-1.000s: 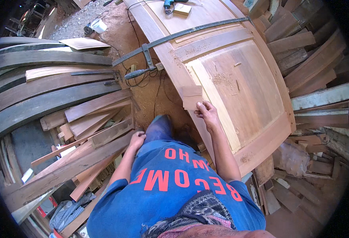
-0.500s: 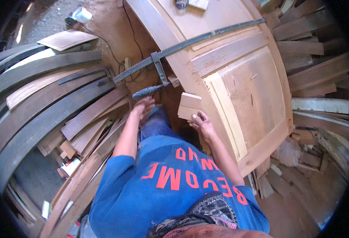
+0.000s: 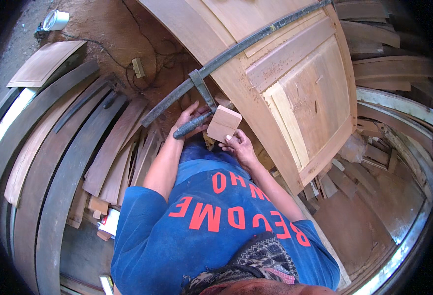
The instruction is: The person assembles a wooden door by selecting small wood pieces, measuring and marking them, drilling pilot holes, and hammering nails to attach the pieces. They use a chisel and mallet to adjust the fit and a clamp to hold parts in place during assembly.
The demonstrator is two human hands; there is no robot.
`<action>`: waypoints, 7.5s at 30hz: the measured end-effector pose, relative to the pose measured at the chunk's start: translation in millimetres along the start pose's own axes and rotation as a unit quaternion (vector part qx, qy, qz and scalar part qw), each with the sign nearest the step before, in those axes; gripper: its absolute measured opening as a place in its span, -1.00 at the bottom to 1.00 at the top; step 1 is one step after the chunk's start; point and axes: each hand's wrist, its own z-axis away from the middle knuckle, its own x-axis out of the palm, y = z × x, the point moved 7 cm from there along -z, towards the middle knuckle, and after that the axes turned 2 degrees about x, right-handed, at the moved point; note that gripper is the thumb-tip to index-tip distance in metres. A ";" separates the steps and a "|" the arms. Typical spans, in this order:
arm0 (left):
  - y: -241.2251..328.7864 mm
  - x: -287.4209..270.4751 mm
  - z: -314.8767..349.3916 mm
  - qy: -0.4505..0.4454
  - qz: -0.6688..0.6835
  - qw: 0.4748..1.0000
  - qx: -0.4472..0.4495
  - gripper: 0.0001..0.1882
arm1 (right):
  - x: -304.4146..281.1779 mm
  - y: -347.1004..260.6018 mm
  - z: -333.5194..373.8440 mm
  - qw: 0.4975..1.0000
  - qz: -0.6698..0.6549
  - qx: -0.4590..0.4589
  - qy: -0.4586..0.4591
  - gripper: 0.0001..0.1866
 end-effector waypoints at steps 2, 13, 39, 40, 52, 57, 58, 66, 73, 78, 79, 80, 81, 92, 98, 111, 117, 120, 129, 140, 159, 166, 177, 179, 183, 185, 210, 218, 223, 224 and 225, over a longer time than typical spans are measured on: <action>-2.8 -2.7 1.1 0.000 -0.002 1.000 -0.023 -0.40 | 5.6 -7.6 5.7 0.999 0.029 0.002 0.018 -0.56; 36.1 16.7 6.4 0.037 -0.227 0.973 -0.018 -0.44 | 31.2 -47.7 15.1 0.992 0.094 0.011 0.087 -0.65; 347.2 323.3 62.7 0.222 -0.800 0.471 0.298 -0.50 | 41.3 -394.6 -63.0 0.700 0.518 -0.449 0.200 -0.60; 387.2 340.5 39.7 0.262 -0.772 0.462 0.349 -0.55 | 40.4 -395.1 -78.0 0.701 0.531 -0.431 0.200 -0.59; 701.2 390.6 -94.6 0.487 -0.803 0.218 0.266 -0.54 | 52.0 -415.0 -72.8 0.798 0.419 -0.359 0.243 -0.42; 629.2 425.2 -87.4 0.273 -0.675 0.625 0.281 -0.67 | 58.8 -421.1 -61.0 0.828 0.383 -0.348 0.218 -0.48; 593.5 417.3 -74.7 0.255 -0.685 0.614 0.297 -0.68 | 63.8 -421.7 -62.3 0.854 0.346 -0.339 0.191 -0.47; 202.1 394.2 -26.4 0.014 -0.794 0.594 0.127 -0.42 | 92.0 -413.1 -63.8 0.907 -0.297 -0.299 -0.018 -0.55; 190.2 414.3 -99.3 -0.025 -0.915 0.005 0.403 -0.40 | -110.5 -234.1 57.7 0.803 -0.497 -0.316 0.088 -0.80; 211.0 360.3 -133.2 0.079 -0.952 0.184 0.230 -0.56 | -188.6 -15.5 169.1 0.798 -0.468 -0.244 0.290 -0.78; 193.3 361.9 -130.6 0.080 -0.940 0.225 0.244 -0.57 | -196.0 26.4 190.6 0.791 -0.470 -0.248 0.302 -0.76; 176.2 363.5 -129.9 0.079 -0.926 0.265 0.256 -0.58 | -200.0 66.3 210.4 0.783 -0.473 -0.251 0.316 -0.74; 157.6 364.9 -132.0 0.075 -0.911 0.305 0.266 -0.58 | -200.8 105.2 227.6 0.768 -0.487 -0.239 0.341 -0.75; -218.5 355.3 -220.5 -0.038 -0.702 0.709 0.058 -0.66 | -192.3 301.2 303.7 0.651 -0.626 -0.219 0.370 -0.78; -410.5 333.7 -278.8 -0.126 -0.841 0.524 0.036 -0.59 | -196.7 321.6 321.6 0.638 -0.609 -0.194 0.429 -0.77; -771.9 207.3 -491.8 -0.464 -0.849 0.221 0.121 -0.44 | -162.3 387.7 300.7 0.565 -0.684 -0.006 0.462 -0.80; -838.1 174.7 -535.8 -0.472 -0.862 0.136 0.125 -0.46 | -131.5 421.7 258.0 0.548 -0.709 0.061 0.440 -0.82; -842.5 158.5 -565.1 -0.481 -0.856 0.129 0.140 -0.49 | -140.9 445.5 244.7 0.562 -0.708 0.092 0.416 -0.79; -853.7 131.6 -571.6 -0.458 -0.874 0.010 0.163 -0.38 | -187.3 530.9 203.0 0.482 -0.807 0.062 0.336 -0.64; -862.7 124.4 -570.8 -0.346 -0.919 -0.010 0.187 -0.35 | -230.0 700.1 194.1 0.629 -0.683 0.106 0.355 -0.39; -866.3 114.1 -573.0 -0.296 -0.926 -0.104 0.209 0.20 | -126.0 662.7 171.7 0.538 -0.772 0.119 0.317 -0.75; -852.3 113.4 -611.2 -0.321 -0.916 -0.085 0.224 0.21 | -37.7 609.5 132.4 0.653 -0.702 0.181 0.222 -0.52; -841.4 105.3 -604.3 -0.341 -0.881 -0.101 0.313 0.07 | -16.4 560.4 129.5 0.458 -0.819 0.105 0.329 -0.46; -834.3 96.8 -571.5 -0.322 -0.884 -0.130 0.312 0.06 | -16.0 562.6 126.2 0.468 -0.809 0.113 0.336 -0.44; -822.1 104.4 -577.0 -0.319 -0.892 -0.135 0.291 0.00 | -20.1 597.3 79.3 0.479 -0.809 0.113 0.321 -0.54; -820.6 108.9 -585.0 -0.323 -0.898 -0.137 0.266 -0.03 | -22.8 601.2 48.1 0.383 -0.882 0.063 0.268 -0.58; -826.9 180.4 -631.2 -0.339 -0.914 -0.139 0.176 -0.48 | -75.1 869.8 -469.3 0.471 -0.691 0.444 0.321 -0.46; -767.9 210.5 -638.1 -0.287 -0.945 -0.025 0.154 -0.51 | 27.6 848.3 -402.5 0.636 -0.569 0.342 0.393 -0.39; -764.4 227.0 -641.3 -0.274 -0.948 0.129 0.097 -0.54 | -4.4 739.3 -201.4 0.586 -0.608 0.198 0.498 -0.46; -783.7 190.0 -631.3 -0.290 -0.940 0.123 0.133 -0.58 | 10.0 717.0 -159.7 0.571 -0.641 0.210 0.468 -0.48; -787.4 165.0 -609.3 -0.301 -0.928 0.120 0.184 -0.62 | 13.2 705.1 -121.4 0.559 -0.661 0.209 0.455 -0.50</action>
